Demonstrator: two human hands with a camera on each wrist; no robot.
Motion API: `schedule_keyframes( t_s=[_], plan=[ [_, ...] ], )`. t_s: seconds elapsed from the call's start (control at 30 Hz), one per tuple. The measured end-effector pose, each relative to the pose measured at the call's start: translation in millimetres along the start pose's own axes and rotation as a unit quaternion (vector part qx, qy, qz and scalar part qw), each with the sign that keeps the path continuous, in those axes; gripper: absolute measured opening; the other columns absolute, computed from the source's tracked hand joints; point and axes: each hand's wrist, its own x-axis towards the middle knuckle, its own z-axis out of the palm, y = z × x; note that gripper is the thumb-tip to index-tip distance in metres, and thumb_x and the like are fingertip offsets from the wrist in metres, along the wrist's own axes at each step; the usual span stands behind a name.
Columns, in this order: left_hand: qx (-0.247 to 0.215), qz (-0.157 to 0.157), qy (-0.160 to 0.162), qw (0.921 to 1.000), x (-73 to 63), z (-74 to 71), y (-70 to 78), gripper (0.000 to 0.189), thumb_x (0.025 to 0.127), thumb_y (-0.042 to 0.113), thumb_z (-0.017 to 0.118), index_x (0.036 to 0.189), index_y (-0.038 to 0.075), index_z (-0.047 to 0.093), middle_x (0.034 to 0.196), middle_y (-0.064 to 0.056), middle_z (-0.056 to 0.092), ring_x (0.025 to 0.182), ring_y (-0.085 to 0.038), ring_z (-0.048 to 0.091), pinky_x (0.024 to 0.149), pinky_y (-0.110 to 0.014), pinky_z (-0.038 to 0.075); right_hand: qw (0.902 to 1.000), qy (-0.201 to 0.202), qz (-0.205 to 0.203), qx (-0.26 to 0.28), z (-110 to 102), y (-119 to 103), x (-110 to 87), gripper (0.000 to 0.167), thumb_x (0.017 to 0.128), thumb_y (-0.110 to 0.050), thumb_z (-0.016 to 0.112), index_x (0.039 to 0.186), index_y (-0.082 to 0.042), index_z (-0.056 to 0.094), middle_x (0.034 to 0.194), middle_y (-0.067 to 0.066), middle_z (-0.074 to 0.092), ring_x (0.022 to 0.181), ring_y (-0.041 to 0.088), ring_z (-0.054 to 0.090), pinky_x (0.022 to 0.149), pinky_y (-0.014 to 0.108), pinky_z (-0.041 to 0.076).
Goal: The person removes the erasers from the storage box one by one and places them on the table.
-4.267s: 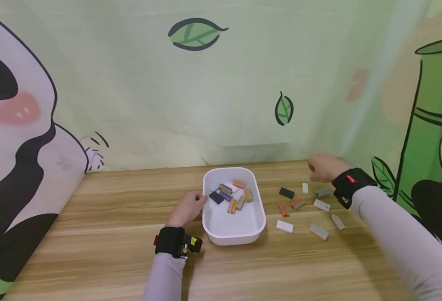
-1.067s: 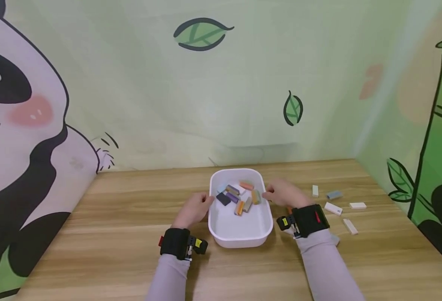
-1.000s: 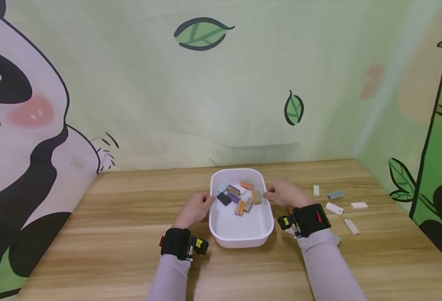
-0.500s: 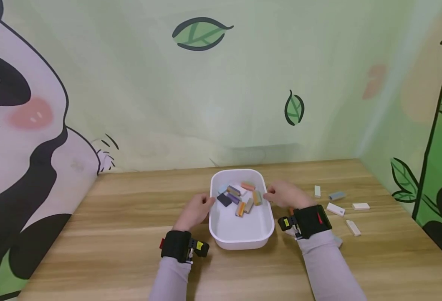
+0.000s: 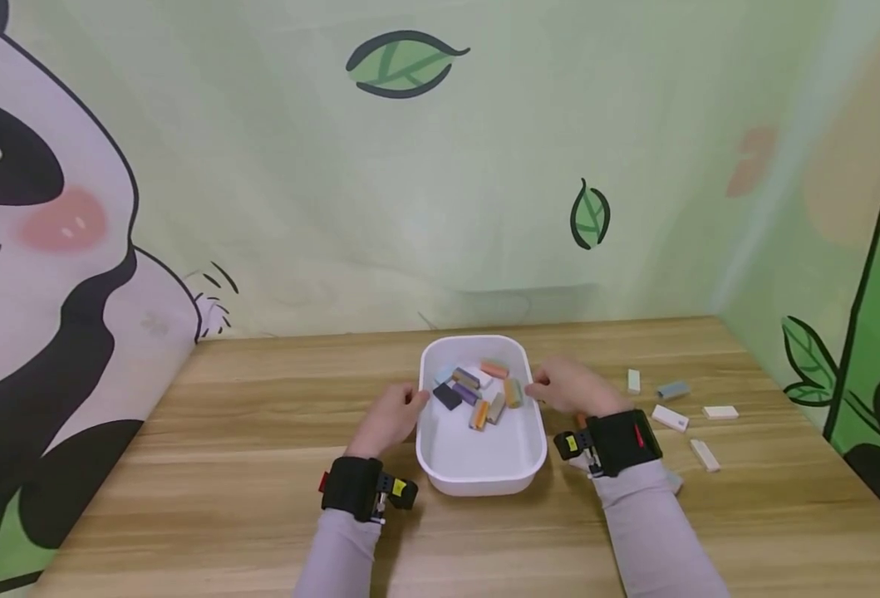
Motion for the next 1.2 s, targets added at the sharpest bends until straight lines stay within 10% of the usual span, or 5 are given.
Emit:
schedule_keyframes(
  t_s=[0.7,0.9,1.2],
  plan=[
    [0.112,0.038,0.066,0.9907,-1.6,-11.3,22.4,0.035,0.100,0.032,0.056,0.117,0.002,0.058,0.088,-0.010,0.061,0.072,-0.022,0.057,0.058,-0.033,0.046,0.9999,-0.013,-0.002,0.007,2,-2,-0.6,0.024,0.099,-0.021,0.057,0.082,-0.008,0.068,0.060,-0.002,0.044,0.051,0.013,0.043,0.048,0.025,0.032],
    [0.251,0.084,0.057,0.9626,14.2,-12.5,69.8,0.035,0.098,0.035,0.060,0.115,0.005,0.065,0.100,-0.009,0.067,0.082,-0.022,0.060,0.070,-0.036,0.049,1.0000,-0.002,0.004,0.002,-4,1,-0.7,0.023,0.099,-0.020,0.056,0.083,-0.008,0.068,0.060,-0.001,0.043,0.051,0.013,0.043,0.048,0.026,0.032],
    [0.374,0.123,-0.130,0.9101,28.4,22.4,104.0,0.027,0.085,0.011,0.075,0.112,0.010,0.069,0.096,0.000,0.064,0.078,-0.015,0.055,0.066,-0.026,0.045,0.9999,-0.006,0.000,0.013,-1,2,0.4,0.025,0.099,-0.021,0.057,0.079,-0.009,0.067,0.060,-0.002,0.043,0.052,0.013,0.042,0.048,0.025,0.031]
  ],
)
